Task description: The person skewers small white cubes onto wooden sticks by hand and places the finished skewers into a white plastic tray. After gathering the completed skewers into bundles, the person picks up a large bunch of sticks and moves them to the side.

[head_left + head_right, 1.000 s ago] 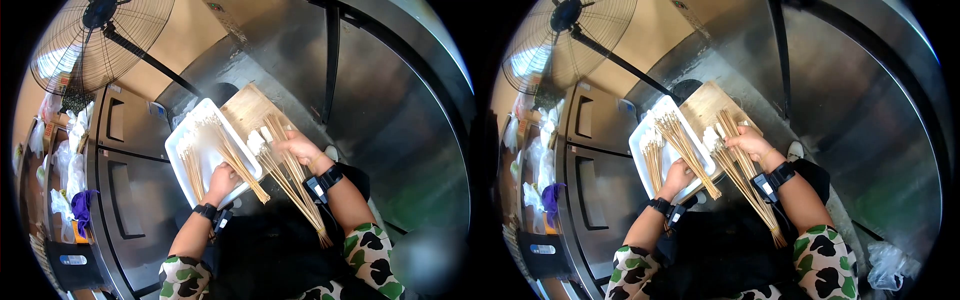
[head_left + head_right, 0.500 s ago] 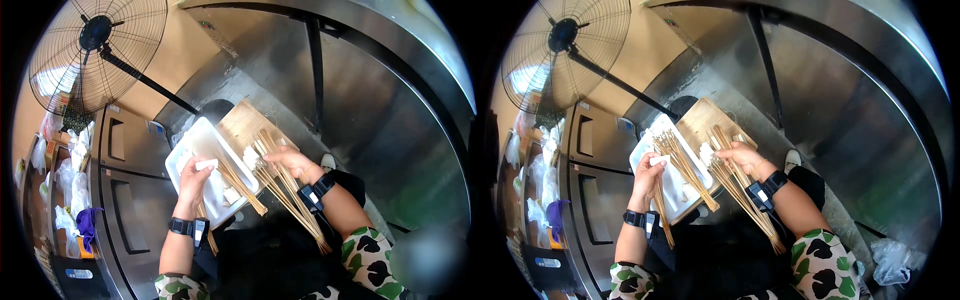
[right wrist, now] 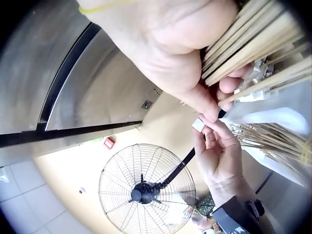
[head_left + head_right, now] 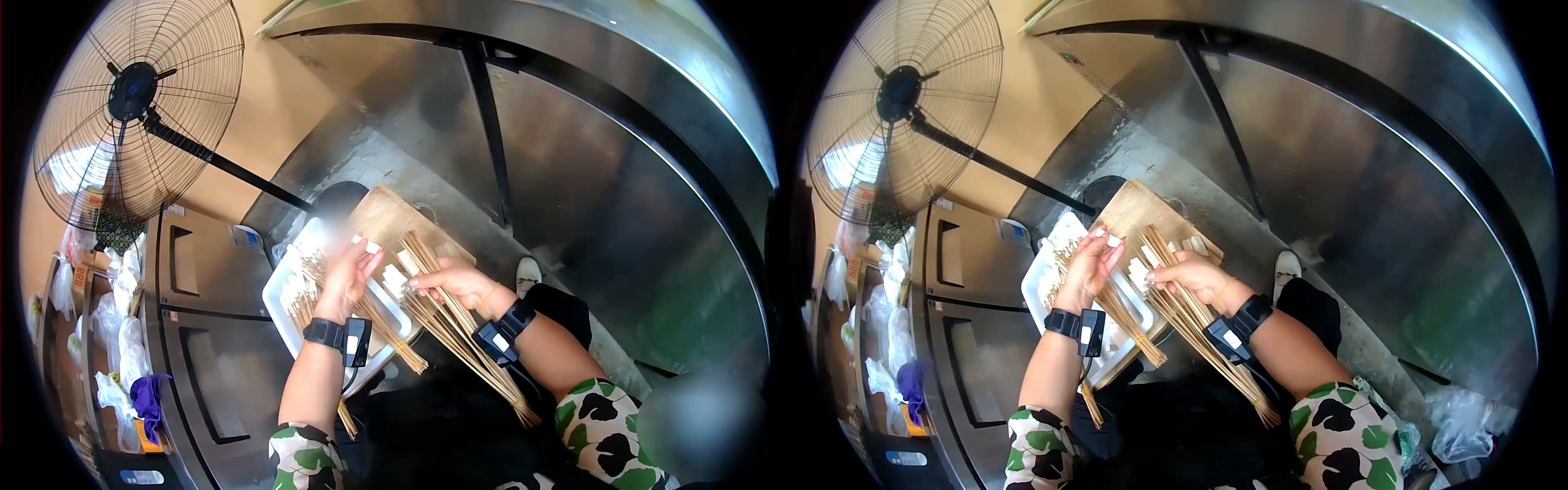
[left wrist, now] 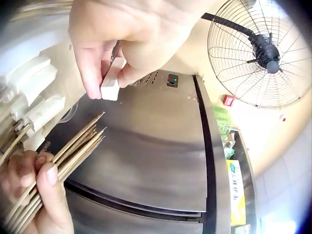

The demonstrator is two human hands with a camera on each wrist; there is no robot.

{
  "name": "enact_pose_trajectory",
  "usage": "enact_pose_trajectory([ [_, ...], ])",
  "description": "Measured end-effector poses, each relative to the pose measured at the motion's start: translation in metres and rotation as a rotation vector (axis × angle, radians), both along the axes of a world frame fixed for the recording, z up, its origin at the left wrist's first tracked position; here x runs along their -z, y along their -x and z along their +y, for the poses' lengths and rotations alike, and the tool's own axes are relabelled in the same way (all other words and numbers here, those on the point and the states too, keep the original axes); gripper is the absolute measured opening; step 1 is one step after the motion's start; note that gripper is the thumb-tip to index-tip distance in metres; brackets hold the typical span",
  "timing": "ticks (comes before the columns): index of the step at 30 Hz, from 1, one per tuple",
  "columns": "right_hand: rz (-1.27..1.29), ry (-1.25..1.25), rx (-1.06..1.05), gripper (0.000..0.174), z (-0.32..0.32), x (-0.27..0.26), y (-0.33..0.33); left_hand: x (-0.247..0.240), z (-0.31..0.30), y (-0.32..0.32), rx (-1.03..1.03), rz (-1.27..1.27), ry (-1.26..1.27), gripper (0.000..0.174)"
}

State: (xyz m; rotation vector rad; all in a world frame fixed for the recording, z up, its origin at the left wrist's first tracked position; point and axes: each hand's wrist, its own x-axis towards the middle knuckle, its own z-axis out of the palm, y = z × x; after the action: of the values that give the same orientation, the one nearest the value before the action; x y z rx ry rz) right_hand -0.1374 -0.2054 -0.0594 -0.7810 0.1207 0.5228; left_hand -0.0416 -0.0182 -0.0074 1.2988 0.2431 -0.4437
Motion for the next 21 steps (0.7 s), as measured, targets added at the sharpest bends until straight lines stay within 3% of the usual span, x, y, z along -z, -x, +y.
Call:
enact_pose_trajectory([
  [14, -0.011, 0.065, -0.006, 0.012, 0.004, -0.005, 0.000, 0.002, -0.011, -0.002, 0.052, -0.025, -0.091, 0.037],
  [21, 0.006, 0.089, 0.018, 0.013, 0.004, -0.010, 0.001, 0.000, -0.014, 0.004, 0.110, -0.136, -0.271, 0.034],
])
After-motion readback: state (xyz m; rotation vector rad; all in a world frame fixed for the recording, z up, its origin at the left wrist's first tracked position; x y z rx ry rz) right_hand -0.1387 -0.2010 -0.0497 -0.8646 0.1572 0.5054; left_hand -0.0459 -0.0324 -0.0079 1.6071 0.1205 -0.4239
